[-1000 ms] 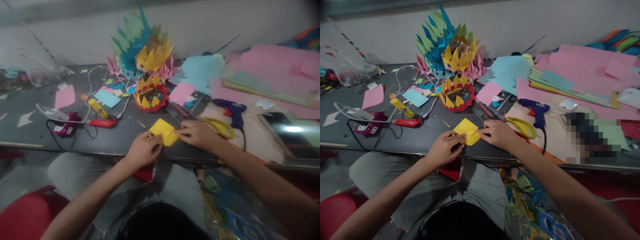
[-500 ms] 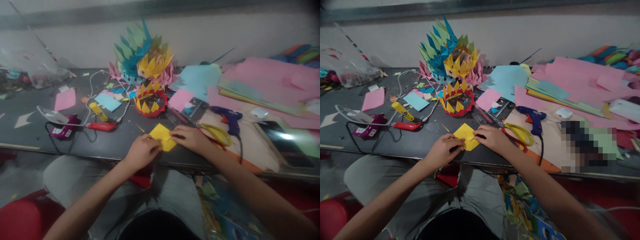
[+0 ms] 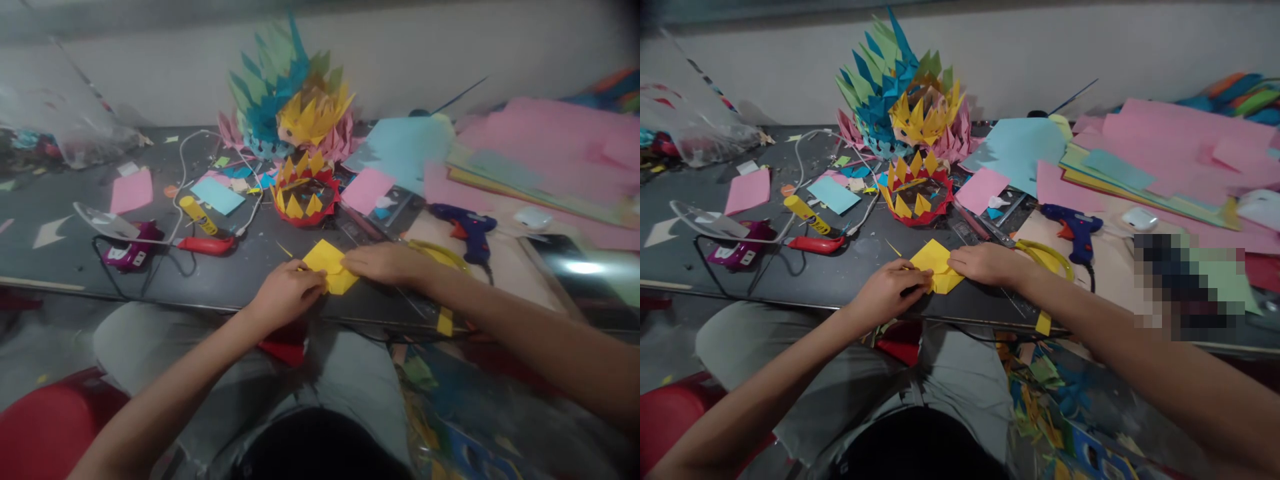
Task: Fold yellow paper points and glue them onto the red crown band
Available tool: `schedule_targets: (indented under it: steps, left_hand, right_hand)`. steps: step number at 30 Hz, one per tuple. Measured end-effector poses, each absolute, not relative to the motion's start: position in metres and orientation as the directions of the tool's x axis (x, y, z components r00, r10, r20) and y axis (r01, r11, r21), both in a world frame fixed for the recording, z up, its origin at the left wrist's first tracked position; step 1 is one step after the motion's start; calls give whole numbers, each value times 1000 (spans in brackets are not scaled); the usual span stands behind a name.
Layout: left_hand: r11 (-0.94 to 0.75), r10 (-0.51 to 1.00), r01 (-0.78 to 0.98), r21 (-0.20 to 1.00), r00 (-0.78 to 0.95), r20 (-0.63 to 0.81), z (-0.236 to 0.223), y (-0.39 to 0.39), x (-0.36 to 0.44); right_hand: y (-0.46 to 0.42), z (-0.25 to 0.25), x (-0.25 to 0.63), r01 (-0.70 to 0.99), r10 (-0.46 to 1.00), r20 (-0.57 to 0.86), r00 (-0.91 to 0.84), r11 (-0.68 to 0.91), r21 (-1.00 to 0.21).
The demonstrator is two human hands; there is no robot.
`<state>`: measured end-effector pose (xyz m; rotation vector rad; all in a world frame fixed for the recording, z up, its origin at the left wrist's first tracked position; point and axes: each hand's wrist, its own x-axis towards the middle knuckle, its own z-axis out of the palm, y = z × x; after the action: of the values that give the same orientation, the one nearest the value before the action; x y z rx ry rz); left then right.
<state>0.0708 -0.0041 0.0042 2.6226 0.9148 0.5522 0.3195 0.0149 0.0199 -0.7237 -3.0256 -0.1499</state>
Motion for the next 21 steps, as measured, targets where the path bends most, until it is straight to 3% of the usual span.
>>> schedule_targets:
  steps: [8,16,19,21]
  left_hand:
    - [-750,643,538,385,729,234,3,-6,70]
    - [-733,653,545,408,732,194,5,-7,69]
    - [-727,644,519,449,742,185,8,-4,69]
    - [-721,635,488,492,749,187,9,-1,70]
  right_hand:
    - [15,21,321,563,563,45,-825,826,-17]
    - [18,17,328,497,495,54,-867,867,34]
    - [11,23,328,563,561,66,-825,827,11]
    - [1,28,326,662,662,147,-735,748,-57]
